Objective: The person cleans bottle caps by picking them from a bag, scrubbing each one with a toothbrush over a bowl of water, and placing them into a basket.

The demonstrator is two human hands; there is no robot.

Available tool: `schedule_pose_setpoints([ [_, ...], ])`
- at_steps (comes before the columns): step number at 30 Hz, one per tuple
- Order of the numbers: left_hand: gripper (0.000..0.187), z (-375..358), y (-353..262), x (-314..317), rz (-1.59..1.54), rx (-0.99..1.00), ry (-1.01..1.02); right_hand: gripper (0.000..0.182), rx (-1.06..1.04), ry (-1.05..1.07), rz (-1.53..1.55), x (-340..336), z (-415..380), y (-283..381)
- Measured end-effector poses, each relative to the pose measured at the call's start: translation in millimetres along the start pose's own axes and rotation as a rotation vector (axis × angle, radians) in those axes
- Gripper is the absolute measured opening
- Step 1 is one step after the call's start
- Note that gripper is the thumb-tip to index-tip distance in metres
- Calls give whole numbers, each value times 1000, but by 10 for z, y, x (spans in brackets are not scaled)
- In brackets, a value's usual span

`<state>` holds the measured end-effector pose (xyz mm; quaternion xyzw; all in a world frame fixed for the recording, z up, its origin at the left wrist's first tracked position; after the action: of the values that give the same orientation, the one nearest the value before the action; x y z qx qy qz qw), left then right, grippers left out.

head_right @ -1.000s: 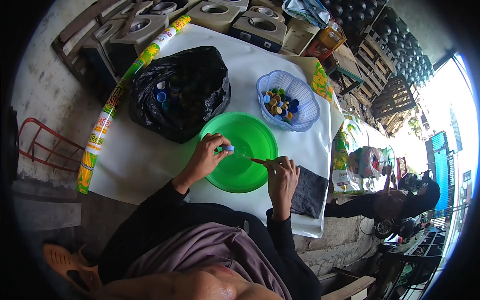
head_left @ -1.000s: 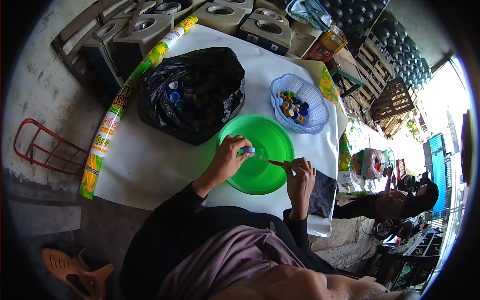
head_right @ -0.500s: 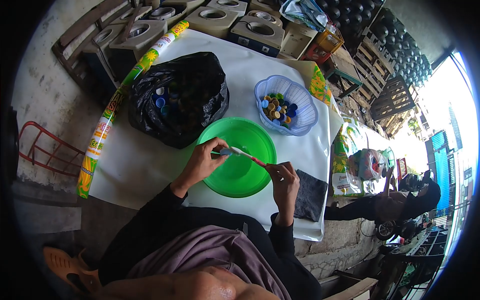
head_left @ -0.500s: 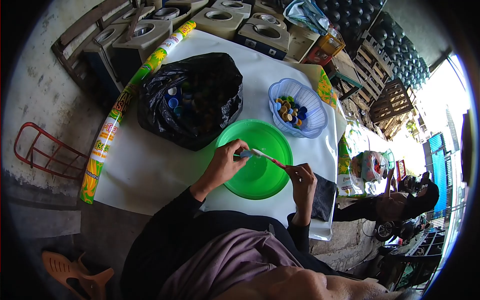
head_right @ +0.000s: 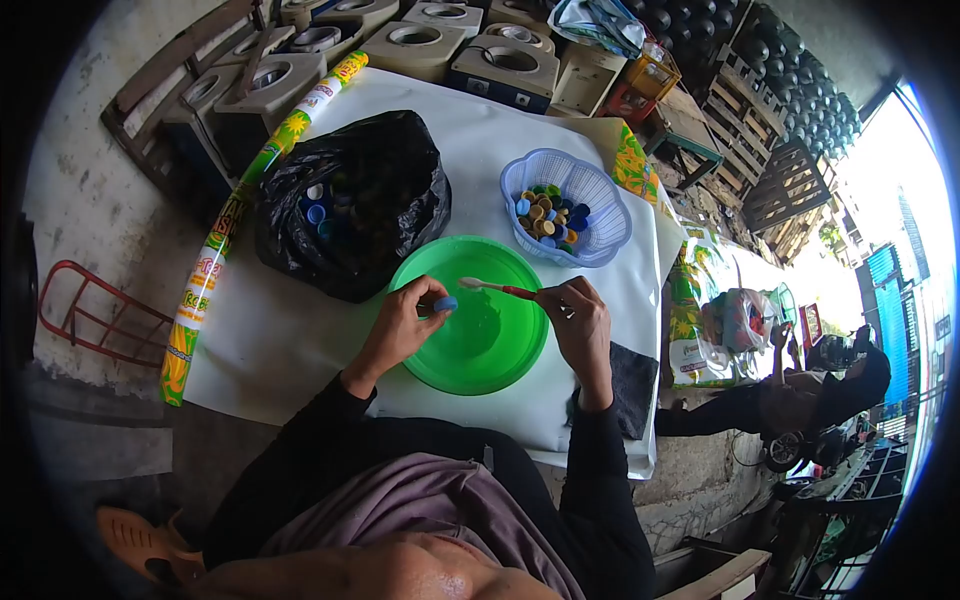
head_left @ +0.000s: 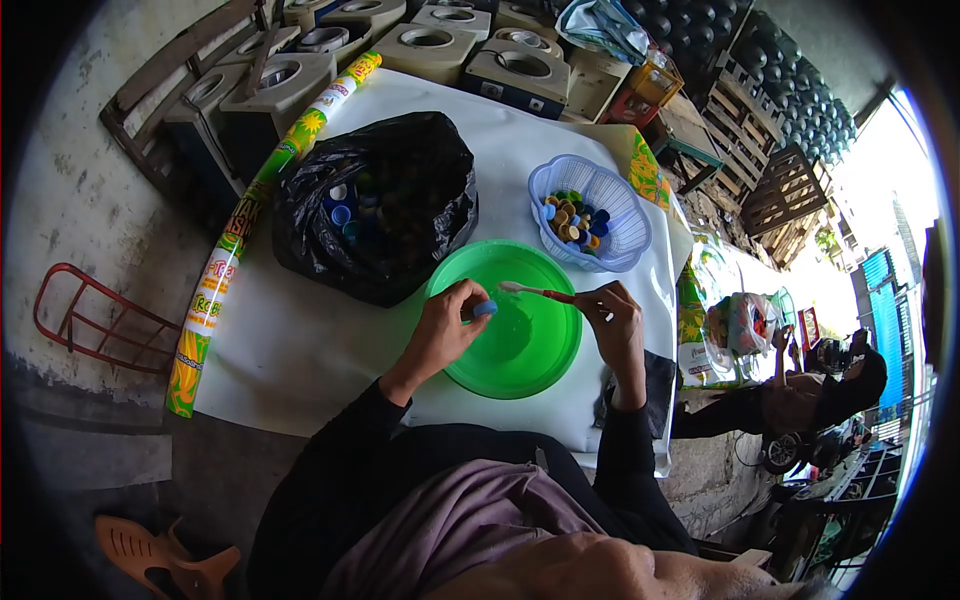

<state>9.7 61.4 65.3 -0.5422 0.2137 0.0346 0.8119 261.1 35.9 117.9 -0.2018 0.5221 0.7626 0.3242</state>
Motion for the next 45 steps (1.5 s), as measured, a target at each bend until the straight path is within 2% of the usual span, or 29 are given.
schedule_pose_setpoints([
  [1, 22, -4, 33, 11, 10, 6, -7, 11, 14, 22, 86, 23, 5, -5],
  [4, 25, -1, 92, 22, -48, -28, -3, 11, -3, 121, 73, 170, 35, -98],
  [7, 25, -4, 123, 4, -53, -59, -19, 10, -38, 34, 43, 26, 150, -89],
  [11, 21, 11, 67, -13, -4, -24, 7, 9, -119, 262, 136, 182, 258, 40],
  [12, 21, 11, 73, -22, 3, -24, -9, 9, -110, 257, 156, 193, 308, -40],
  [15, 19, -2, 95, -21, 8, -39, -43, 9, -87, 194, 37, 94, 448, -240],
  [18, 18, 7, 84, -24, -20, -79, -43, 10, -258, 159, -153, 159, 399, -108],
  [19, 18, 17, 54, -31, -29, -93, -37, 10, -283, 210, -203, 272, 363, -121],
  [21, 18, 29, 32, -23, -24, -97, -23, 9, -320, 212, -202, 375, 293, -71],
  [24, 19, 20, 45, 0, 20, -76, 1, 7, -233, 196, -61, 252, 353, -135],
  [27, 20, 13, 113, 29, 10, -106, 17, 9, 5, 151, 69, 28, 390, -188],
  [30, 22, 0, 196, 39, -76, -199, 23, 9, -46, 222, 300, 109, 350, -146],
  [33, 24, -1, 126, 20, -99, -206, 18, 9, -54, 267, 154, 232, 329, -264],
  [36, 25, -3, 144, 22, -72, -163, 26, 10, -31, 177, 134, 109, 340, -289],
  [38, 25, -4, 169, 11, -59, -109, 6, 10, -98, 180, 17, 87, 296, -196],
  [41, 24, -14, 228, -7, -92, -214, -4, 11, -279, 142, -149, 110, 242, -40],
  [42, 23, -5, 203, -5, -57, -190, -2, 11, -354, 124, -202, 129, 214, 13],
  [45, 23, -4, 177, 15, -4, -163, 5, 11, -349, 200, -184, 230, 169, 0],
])
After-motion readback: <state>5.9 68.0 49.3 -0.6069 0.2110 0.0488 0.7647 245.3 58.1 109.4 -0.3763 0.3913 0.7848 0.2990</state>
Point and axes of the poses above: each hand's wrist, its own z-axis towards the middle knuckle, its own x-axis out of the palm, y = z × x, the point moved 9 cm from there along z, towards the middle knuckle, and after that the axes turned 2 degrees about z, right-handed, at the moved point
